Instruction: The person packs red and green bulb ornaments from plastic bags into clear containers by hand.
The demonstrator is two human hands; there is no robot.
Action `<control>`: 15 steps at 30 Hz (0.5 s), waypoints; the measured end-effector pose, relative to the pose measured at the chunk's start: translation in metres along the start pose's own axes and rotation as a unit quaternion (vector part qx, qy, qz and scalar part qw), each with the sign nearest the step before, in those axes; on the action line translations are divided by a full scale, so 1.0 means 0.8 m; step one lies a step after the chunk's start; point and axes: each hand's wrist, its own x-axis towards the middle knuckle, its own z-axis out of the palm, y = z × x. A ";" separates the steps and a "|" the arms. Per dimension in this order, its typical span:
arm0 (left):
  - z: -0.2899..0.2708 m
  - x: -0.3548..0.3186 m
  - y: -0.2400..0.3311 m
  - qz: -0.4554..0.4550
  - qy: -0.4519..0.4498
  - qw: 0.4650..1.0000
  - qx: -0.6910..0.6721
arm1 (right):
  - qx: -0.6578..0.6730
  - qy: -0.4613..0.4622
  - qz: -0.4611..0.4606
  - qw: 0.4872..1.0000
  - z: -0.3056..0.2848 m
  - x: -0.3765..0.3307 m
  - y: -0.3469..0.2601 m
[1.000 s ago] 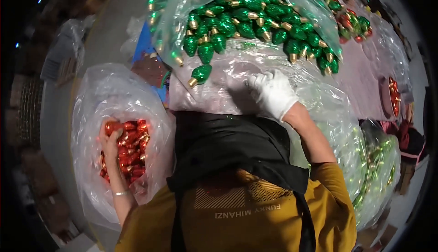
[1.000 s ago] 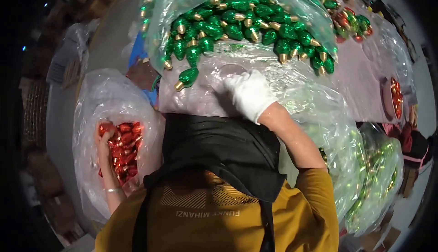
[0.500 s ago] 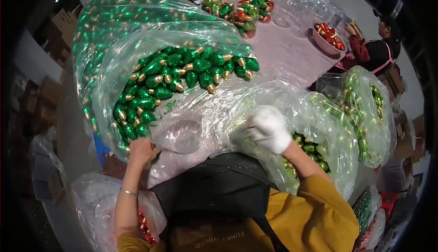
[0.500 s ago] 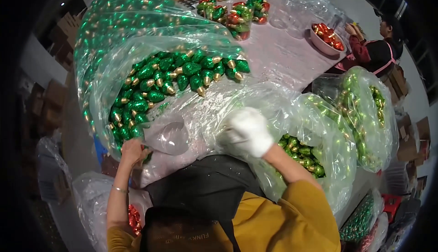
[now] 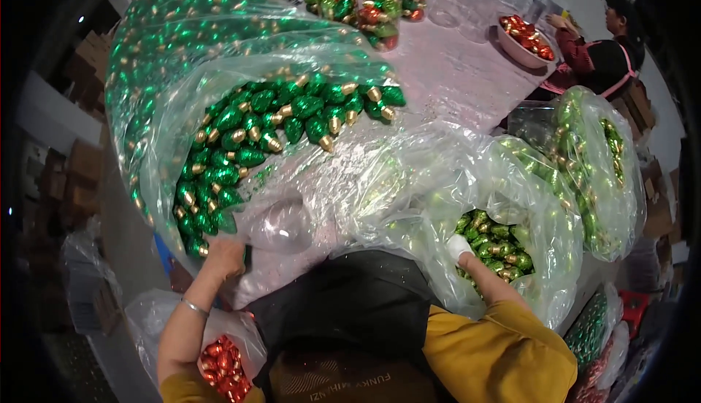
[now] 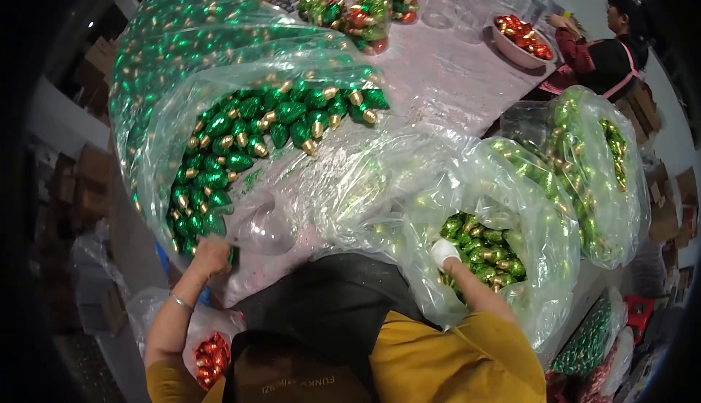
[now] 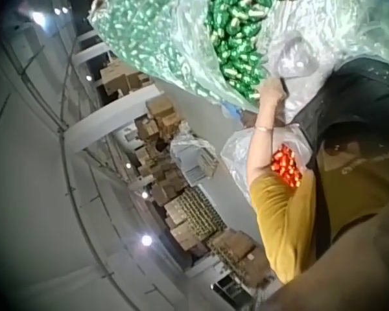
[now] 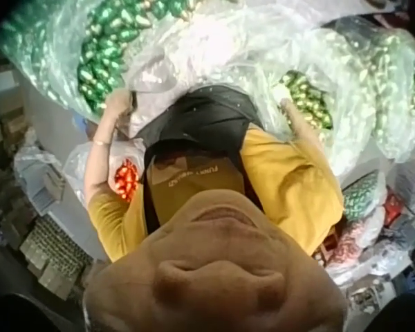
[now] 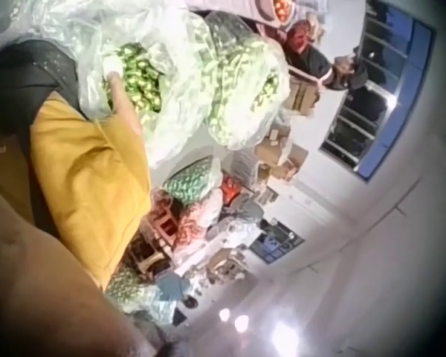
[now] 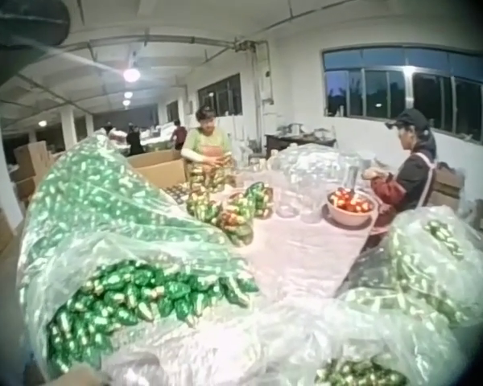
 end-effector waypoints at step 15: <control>-0.006 -0.045 0.003 -0.068 0.027 0.979 -0.191 | -0.234 -0.385 0.362 0.816 -0.073 0.203 -0.291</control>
